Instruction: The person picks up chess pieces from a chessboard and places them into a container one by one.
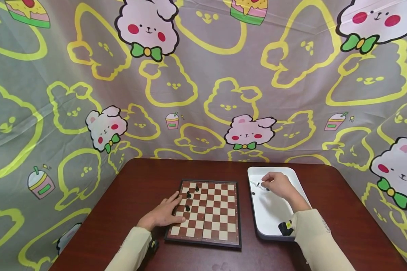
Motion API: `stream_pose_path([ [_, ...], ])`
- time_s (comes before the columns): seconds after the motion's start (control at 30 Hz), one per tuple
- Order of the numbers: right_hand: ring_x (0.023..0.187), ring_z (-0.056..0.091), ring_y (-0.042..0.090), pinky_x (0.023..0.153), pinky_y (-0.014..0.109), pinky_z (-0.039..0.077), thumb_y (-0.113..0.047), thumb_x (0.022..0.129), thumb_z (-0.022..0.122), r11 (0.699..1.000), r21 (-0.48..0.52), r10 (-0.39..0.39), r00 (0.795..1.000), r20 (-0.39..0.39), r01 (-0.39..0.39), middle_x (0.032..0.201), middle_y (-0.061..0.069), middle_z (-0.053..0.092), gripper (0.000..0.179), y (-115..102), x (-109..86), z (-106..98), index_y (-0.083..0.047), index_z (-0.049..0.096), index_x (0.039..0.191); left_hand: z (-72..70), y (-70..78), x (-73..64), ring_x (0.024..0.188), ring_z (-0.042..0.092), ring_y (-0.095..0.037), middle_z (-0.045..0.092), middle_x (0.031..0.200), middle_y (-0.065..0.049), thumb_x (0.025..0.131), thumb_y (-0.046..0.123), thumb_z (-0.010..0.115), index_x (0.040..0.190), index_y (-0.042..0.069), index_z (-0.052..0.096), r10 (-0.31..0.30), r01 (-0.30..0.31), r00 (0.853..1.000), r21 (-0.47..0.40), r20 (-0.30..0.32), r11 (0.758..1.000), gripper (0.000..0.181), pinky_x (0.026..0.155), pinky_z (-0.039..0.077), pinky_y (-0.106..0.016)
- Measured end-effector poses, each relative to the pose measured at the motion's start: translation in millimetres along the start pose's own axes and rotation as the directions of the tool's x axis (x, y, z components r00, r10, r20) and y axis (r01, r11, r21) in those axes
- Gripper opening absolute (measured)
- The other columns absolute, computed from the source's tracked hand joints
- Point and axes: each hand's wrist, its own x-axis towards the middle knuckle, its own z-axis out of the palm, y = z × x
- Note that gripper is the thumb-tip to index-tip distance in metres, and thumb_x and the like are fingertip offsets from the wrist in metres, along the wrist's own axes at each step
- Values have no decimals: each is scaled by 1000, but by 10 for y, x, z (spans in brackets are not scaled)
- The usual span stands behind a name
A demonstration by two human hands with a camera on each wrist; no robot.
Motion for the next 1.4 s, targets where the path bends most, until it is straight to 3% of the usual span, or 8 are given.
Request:
stream_pose_path([
  [0.13, 72, 61, 18, 62, 33, 45, -11, 84, 68, 999, 31, -27, 1000, 0, 27, 79, 2, 65, 14, -166, 0, 140, 1, 67, 93, -3, -16, 6, 134, 24, -43, 12, 157, -11, 84, 55, 64, 150, 9, 27, 10, -10, 1000, 22, -7, 1000, 89, 98, 29, -61],
  [0.37, 72, 55, 17, 62, 33, 45, -13, 86, 67, 996, 83, -18, 996, 91, 10, 81, 1, 61, 14, -575, -15, 479, -3, 67, 96, 5, -17, 4, 135, 24, -43, 12, 157, -11, 84, 56, 63, 150, 9, 27, 13, -13, 1000, 23, -2, 1000, 89, 98, 29, -62],
  [0.6, 70, 54, 15, 60, 32, 44, -10, 86, 68, 988, 130, -104, 979, 177, 82, 81, -2, 60, 10, -950, -57, 906, -5, 67, 95, -14, 1, -6, 135, 22, -44, 11, 157, -11, 85, 54, 63, 151, 10, 26, 0, 0, 1000, 11, 6, 1000, 88, 99, 27, -62],
  [0.87, 73, 54, 13, 62, 31, 45, -10, 86, 68, 973, 171, -195, 950, 244, 156, 81, -3, 59, 10, -1134, -105, 1306, -4, 66, 95, -13, 28, -5, 137, 19, -44, 10, 158, -8, 83, 56, 64, 151, 11, 26, -24, 24, 1000, -2, 20, 1000, 90, 98, 30, -61],
  [1.23, 74, 56, 10, 65, 29, 47, -10, 86, 68, 949, 235, -277, 909, 310, 209, 83, -5, 61, 10, -1278, -93, 1624, -6, 67, 95, -27, 17, 5, 137, 17, -45, 10, 158, -7, 82, 58, 64, 151, 13, 26, -33, 33, 999, 7, 32, 999, 91, 99, 30, -60],
  [1.4, 72, 56, 10, 63, 29, 48, -11, 87, 67, 956, 208, -264, 919, 292, 208, 84, -5, 61, 9, -1309, -42, 1727, -7, 66, 96, -45, 14, 6, 137, 17, -45, 9, 158, -7, 82, 58, 64, 151, 13, 25, -27, 27, 999, 6, 36, 1000, 91, 99, 29, -61],
])
